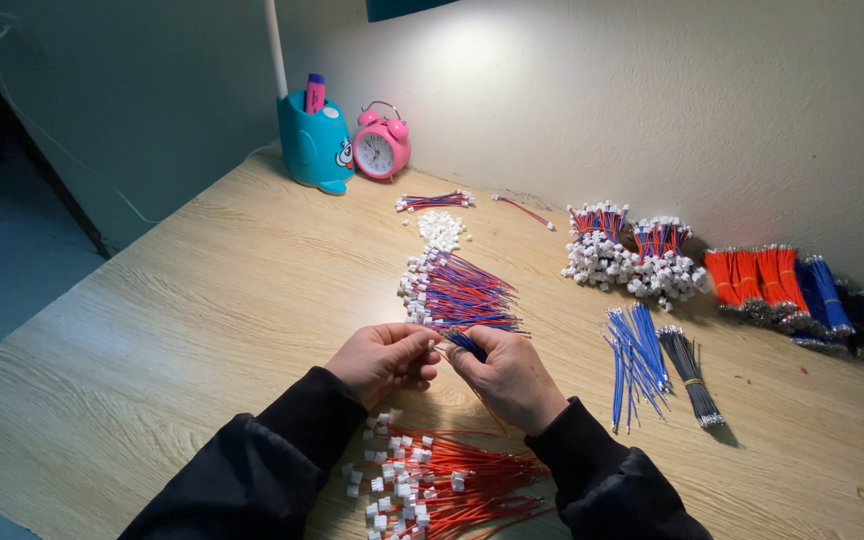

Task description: The person assembles wire harnesses by inserting red and blue wires into white plastic connectors. They pick up wires from bundles on the table, fit them into the connectors, and place the completed units into a growing pile.

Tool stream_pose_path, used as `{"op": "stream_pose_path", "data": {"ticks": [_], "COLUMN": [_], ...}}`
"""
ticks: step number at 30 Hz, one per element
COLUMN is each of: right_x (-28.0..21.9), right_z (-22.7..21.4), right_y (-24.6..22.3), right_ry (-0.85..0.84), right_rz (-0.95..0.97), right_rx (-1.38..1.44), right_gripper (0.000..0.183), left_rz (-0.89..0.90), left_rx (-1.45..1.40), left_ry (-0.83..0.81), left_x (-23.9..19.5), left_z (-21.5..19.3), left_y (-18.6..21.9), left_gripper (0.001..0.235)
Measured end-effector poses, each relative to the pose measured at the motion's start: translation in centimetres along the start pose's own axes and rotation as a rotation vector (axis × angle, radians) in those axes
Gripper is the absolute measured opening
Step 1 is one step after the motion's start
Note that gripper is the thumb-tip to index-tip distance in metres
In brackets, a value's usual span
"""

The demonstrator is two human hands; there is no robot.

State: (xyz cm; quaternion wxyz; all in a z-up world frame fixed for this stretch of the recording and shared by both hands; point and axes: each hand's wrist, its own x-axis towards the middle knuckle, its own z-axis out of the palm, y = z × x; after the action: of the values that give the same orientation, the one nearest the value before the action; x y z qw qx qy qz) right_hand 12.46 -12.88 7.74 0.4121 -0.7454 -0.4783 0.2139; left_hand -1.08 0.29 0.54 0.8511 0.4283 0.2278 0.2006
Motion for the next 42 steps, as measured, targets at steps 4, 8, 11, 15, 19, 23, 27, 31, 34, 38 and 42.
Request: {"op": "stream_pose_path", "data": {"ticks": [4,8,11,15,19,23,27,31,34,38,42], "right_x": [0.4,-0.1,-0.1,-0.1,0.0,0.6,0.4,-1.0,-1.3,-1.7,-0.5], "right_z": [0.2,0.4,0.6,1.1,1.2,-0.8,-3.8,-2.4,0.1,1.5,1.4], "right_y": [1.2,0.7,0.3,-0.5,0.3,0.6,0.5,-1.5,-1.5,-1.6,0.3], "right_ry": [0.001,0.024,0.045,0.033,0.027,0.118,0.31,0.233,-0.037,-0.24,-0.179], "right_rz": [0.004,-0.047,-0.068,-0.093,-0.154,-0.219,-0.291,-0.255,-0.151,-0.15,-0.13], "right_rx": [0.007,-0.075,-0.115,-0.074,-0.052,-0.016,-0.109,-0.095,0.038,-0.17,-0.32], "right_gripper": [0.014,0.016,0.016,0.013,0.011,0.021,0.022,0.025,0.024,0.019,0.018], "left_rz": [-0.006,0.011,0.034,0.076,0.114,0.263,0.464,0.512,0.204,-0.008,0.009], "left_rx": [0.011,0.052,0.082,0.13,0.172,0.303,0.609,0.878,1.176,1.496,1.637], "left_ry": [0.004,0.033,0.026,0.011,0.055,0.113,0.217,0.166,-0.066,-0.211,-0.252], "left_x": [-0.6,-0.2,0.4,0.6,-0.4,0.8,1.6,-3.4,-4.3,-4.4,-4.3], "left_z": [0.7,0.3,0.3,0.2,0.9,-0.7,-2.4,-0.9,-2.5,-2.9,-2.0], "left_y": [0.7,0.1,-0.3,-0.8,0.1,0.3,0.7,5.2,5.5,4.5,4.2], "left_gripper": [0.023,0.022,0.021,0.018,0.019,0.018,0.023,0.041,0.048,0.039,0.021]}}
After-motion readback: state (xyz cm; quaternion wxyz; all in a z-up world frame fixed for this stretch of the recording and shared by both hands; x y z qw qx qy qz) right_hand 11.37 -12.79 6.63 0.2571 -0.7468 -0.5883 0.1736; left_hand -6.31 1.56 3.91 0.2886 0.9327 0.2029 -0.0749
